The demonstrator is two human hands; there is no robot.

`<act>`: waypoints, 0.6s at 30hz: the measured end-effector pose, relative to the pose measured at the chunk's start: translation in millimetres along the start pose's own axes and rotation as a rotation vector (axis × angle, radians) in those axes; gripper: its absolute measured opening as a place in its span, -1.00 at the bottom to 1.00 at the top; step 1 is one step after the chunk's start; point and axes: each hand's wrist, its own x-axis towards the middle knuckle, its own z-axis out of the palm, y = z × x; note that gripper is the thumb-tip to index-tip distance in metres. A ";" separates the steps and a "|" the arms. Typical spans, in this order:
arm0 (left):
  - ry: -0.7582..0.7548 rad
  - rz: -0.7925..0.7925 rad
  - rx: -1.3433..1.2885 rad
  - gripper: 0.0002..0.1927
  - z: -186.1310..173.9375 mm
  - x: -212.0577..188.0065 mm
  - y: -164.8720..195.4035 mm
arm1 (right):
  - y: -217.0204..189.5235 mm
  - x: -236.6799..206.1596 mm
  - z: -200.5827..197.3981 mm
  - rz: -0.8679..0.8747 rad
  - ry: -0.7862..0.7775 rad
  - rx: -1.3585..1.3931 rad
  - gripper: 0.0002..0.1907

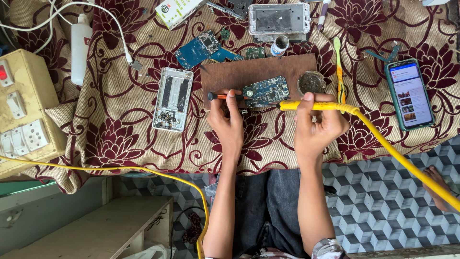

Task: The person uses a soldering iron to apply heat to a circuit board while holding it with a screwdriver. The person repeatedly dips the soldering iron into a small container, likely containing flux or solder, and continues working on the board.

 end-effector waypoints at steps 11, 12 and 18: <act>-0.009 -0.005 0.003 -0.82 0.5 -0.5 -1.3 | 2.2 -0.6 -1.3 -0.005 0.014 -0.014 -0.87; -0.009 -0.004 0.002 -0.82 0.0 -0.3 -1.4 | 1.7 -0.7 -1.0 0.003 0.010 0.007 -0.87; -0.007 -0.002 -0.002 -0.81 0.1 -0.4 -1.2 | -0.6 -0.8 -0.1 0.006 0.020 -0.044 -0.87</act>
